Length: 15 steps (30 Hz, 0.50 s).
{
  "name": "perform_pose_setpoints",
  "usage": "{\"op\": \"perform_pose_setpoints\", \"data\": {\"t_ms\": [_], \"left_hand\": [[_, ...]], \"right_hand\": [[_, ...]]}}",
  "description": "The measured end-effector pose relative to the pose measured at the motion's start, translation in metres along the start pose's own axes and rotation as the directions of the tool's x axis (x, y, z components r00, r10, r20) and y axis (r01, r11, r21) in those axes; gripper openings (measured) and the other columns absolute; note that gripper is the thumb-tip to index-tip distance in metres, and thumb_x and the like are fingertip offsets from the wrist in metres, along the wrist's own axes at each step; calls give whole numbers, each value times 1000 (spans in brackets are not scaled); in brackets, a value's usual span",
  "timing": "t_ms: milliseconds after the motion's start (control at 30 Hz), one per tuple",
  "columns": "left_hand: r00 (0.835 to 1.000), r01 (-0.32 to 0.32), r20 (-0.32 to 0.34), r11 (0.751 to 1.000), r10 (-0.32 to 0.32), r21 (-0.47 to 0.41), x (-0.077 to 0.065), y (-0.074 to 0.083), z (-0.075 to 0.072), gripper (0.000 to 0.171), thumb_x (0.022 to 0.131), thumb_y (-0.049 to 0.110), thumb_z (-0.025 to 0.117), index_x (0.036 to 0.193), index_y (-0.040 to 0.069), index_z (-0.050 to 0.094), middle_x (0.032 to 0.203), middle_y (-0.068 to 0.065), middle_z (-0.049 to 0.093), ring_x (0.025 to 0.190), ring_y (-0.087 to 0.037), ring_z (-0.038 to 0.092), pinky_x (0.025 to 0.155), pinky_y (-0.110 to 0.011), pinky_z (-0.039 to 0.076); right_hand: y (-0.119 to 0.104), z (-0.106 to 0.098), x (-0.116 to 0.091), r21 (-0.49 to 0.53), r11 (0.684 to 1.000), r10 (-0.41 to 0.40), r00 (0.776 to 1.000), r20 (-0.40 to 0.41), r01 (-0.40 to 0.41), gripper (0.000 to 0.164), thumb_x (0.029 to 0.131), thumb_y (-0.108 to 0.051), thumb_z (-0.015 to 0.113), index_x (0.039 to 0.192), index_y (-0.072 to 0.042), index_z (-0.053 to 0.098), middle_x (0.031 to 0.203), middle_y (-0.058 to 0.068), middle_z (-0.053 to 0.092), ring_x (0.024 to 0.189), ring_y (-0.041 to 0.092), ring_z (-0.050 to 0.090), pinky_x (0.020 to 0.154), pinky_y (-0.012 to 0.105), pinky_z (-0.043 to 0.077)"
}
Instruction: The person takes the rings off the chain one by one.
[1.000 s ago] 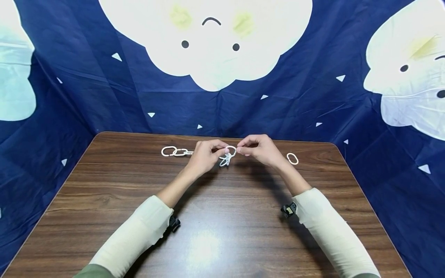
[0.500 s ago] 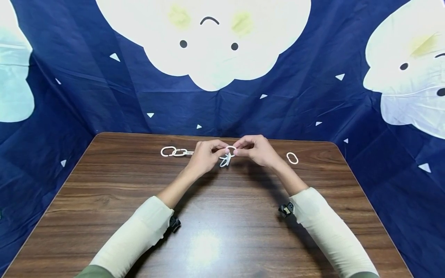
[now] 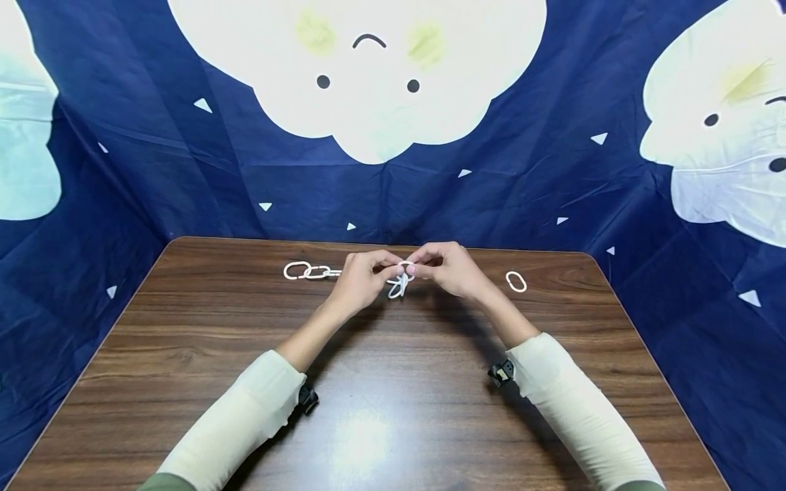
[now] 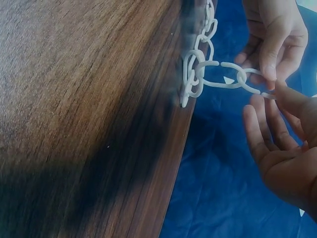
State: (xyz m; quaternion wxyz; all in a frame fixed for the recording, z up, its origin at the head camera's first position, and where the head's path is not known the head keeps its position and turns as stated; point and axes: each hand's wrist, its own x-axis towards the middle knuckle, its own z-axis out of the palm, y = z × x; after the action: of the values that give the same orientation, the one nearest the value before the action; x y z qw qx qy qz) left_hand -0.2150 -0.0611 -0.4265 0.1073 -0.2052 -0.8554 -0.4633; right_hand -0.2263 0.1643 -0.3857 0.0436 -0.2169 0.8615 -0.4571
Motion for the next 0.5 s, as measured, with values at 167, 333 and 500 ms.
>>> {"op": "perform_pose_setpoints", "data": {"t_ms": [167,333,500], "left_hand": [[1000,-2,-6,1000,2,-12,-2,-2,0,14,102,14,84,114,7,87,108,-5,89,104,-23,83,97,-48,64],[1000,6,-6,1000,-6,-25,-2,-3,0,16,103,14,84,116,7,87,108,-5,89,102,-23,82,95,-47,64],[1000,25,-4,999,-25,-26,-3,-6,-2,16,104,16,83,117,9,87,109,-5,89,100,-21,82,94,-47,64]], "right_hand": [[1,2,1,-17,1000,-13,1000,-5,13,16,102,-12,84,113,-1,85,99,8,85,82,10,72,75,22,58],[1,2,0,-25,1000,-18,999,-27,17,16,102,-12,84,113,0,85,99,9,85,81,10,72,74,21,58],[4,2,-1,-26,1000,-8,999,-50,7,12,103,-11,83,112,-4,85,98,10,85,81,19,74,71,21,57]]}}
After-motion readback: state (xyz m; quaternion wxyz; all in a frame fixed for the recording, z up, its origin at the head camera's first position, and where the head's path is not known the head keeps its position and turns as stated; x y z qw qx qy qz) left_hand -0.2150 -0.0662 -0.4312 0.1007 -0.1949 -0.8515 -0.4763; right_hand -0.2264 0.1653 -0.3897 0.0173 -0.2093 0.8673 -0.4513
